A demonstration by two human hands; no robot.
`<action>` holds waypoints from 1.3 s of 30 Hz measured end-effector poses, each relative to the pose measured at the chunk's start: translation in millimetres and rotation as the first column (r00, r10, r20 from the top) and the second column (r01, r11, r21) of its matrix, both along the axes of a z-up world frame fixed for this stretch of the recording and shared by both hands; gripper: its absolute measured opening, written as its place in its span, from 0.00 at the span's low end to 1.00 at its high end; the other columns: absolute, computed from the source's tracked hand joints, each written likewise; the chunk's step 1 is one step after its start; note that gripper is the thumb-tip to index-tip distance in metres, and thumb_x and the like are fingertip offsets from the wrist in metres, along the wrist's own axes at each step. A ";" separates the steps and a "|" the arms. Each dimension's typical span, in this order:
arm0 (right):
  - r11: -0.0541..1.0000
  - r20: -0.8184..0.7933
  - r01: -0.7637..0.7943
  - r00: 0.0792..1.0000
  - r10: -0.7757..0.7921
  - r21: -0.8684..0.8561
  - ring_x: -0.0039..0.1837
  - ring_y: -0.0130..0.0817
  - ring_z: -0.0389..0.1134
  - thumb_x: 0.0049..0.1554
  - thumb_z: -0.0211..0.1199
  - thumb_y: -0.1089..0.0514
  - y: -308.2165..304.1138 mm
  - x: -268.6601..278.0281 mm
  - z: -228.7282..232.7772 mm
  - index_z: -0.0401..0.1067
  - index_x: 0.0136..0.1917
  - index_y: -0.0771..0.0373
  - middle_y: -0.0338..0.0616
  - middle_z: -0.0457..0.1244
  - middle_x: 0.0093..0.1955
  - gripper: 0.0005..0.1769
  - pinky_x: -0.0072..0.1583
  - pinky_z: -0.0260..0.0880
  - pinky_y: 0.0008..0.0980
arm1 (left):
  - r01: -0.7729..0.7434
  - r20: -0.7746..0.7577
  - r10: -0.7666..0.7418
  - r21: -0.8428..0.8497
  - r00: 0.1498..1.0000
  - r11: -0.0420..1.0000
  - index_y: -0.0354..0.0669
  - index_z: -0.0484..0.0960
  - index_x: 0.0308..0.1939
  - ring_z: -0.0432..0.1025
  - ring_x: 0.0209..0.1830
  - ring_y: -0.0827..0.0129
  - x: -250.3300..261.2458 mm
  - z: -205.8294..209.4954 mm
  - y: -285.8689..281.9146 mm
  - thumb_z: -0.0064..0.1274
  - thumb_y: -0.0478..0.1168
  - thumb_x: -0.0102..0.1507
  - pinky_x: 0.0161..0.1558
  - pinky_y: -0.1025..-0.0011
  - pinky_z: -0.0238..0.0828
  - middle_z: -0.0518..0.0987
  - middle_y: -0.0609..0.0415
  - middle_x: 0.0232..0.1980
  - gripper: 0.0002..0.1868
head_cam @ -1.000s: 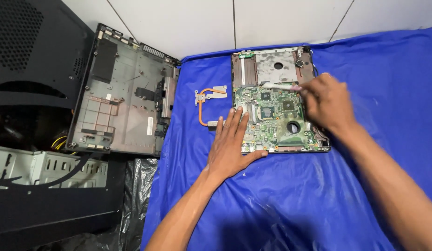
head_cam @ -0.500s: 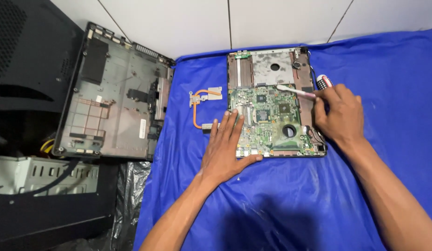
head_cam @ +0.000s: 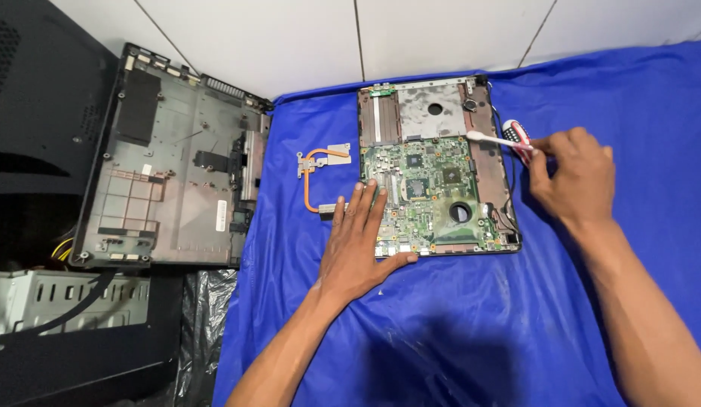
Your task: The person uses a toothbrush to scrub the surface of a disassembled electronic circuit board. The board is placed on a blue protective sheet next to a computer case. The person scrubs various sections of the board, including around the copper heat pipes and the main processor area.
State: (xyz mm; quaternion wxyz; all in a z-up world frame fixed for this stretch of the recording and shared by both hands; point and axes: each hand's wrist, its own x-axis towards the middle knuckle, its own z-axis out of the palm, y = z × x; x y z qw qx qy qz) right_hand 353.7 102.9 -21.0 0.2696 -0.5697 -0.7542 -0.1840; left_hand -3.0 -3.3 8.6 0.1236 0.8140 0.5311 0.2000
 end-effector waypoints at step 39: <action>0.991 -0.085 -0.122 0.990 0.116 -0.058 0.46 0.35 0.67 0.72 0.79 0.52 -0.1 22.5 -10.1 0.77 0.48 0.57 0.39 0.67 0.46 0.15 0.45 0.63 0.36 | -0.002 -0.037 0.002 0.012 0.999 1.000 0.42 0.46 0.80 0.35 0.85 0.51 -1.0 -5.3 0.8 0.52 0.72 0.61 0.81 0.46 0.29 0.43 0.46 0.84 0.57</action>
